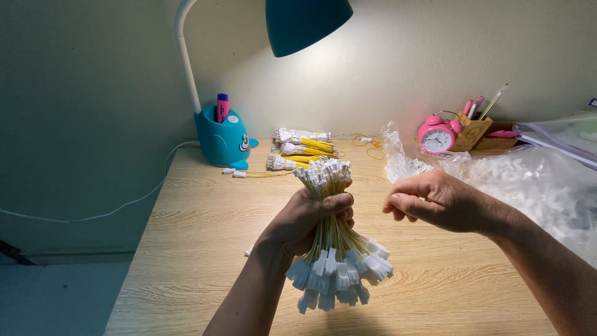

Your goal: The person gathers loose cotton swabs from a wooden table and bundles them together by hand. They repeatedly pick up swabs, align the cotton ends, and hold the growing bundle while adding more swabs to it.

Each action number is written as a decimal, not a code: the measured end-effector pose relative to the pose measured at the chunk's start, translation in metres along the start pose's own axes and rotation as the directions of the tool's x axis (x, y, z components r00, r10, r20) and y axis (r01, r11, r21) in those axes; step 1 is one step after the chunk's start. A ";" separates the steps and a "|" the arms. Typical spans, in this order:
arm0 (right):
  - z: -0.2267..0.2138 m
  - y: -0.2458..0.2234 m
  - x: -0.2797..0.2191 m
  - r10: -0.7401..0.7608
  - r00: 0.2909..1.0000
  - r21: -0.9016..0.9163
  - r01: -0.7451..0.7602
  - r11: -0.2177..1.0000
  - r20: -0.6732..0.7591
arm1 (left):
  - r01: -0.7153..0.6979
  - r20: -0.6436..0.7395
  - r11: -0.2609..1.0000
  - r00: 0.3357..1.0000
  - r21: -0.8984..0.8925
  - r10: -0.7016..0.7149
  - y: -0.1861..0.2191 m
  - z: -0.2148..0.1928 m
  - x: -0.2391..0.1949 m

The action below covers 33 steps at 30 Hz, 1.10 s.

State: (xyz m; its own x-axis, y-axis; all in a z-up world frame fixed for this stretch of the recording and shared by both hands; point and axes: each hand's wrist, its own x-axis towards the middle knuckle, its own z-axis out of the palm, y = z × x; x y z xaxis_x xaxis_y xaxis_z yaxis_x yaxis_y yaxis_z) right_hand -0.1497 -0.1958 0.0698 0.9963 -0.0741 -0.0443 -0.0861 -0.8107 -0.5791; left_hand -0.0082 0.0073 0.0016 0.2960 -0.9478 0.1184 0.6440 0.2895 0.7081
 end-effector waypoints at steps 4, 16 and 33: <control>-0.002 -0.024 0.004 0.346 0.935 0.098 -0.353 0.930 0.082 | -0.043 0.002 0.999 0.999 -0.007 0.043 -0.013 -0.013 0.006; 0.011 -0.065 -0.004 -0.622 0.726 0.109 0.621 0.776 0.293 | -0.003 -0.097 0.998 0.995 -0.063 -0.003 -0.002 -0.018 0.005; 0.068 -0.005 0.022 -0.076 0.929 0.914 0.371 0.164 -0.363 | -0.328 -0.033 0.915 0.938 0.233 0.345 -0.014 -0.018 0.012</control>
State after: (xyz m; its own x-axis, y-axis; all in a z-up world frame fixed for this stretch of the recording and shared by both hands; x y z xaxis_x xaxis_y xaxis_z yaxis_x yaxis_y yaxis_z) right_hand -0.1264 -0.1540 0.0158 0.9291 -0.2181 0.2985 0.3618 0.3701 -0.8556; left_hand -0.0008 -0.0052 -0.0191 0.5233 -0.7848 0.3320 0.3280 0.5452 0.7715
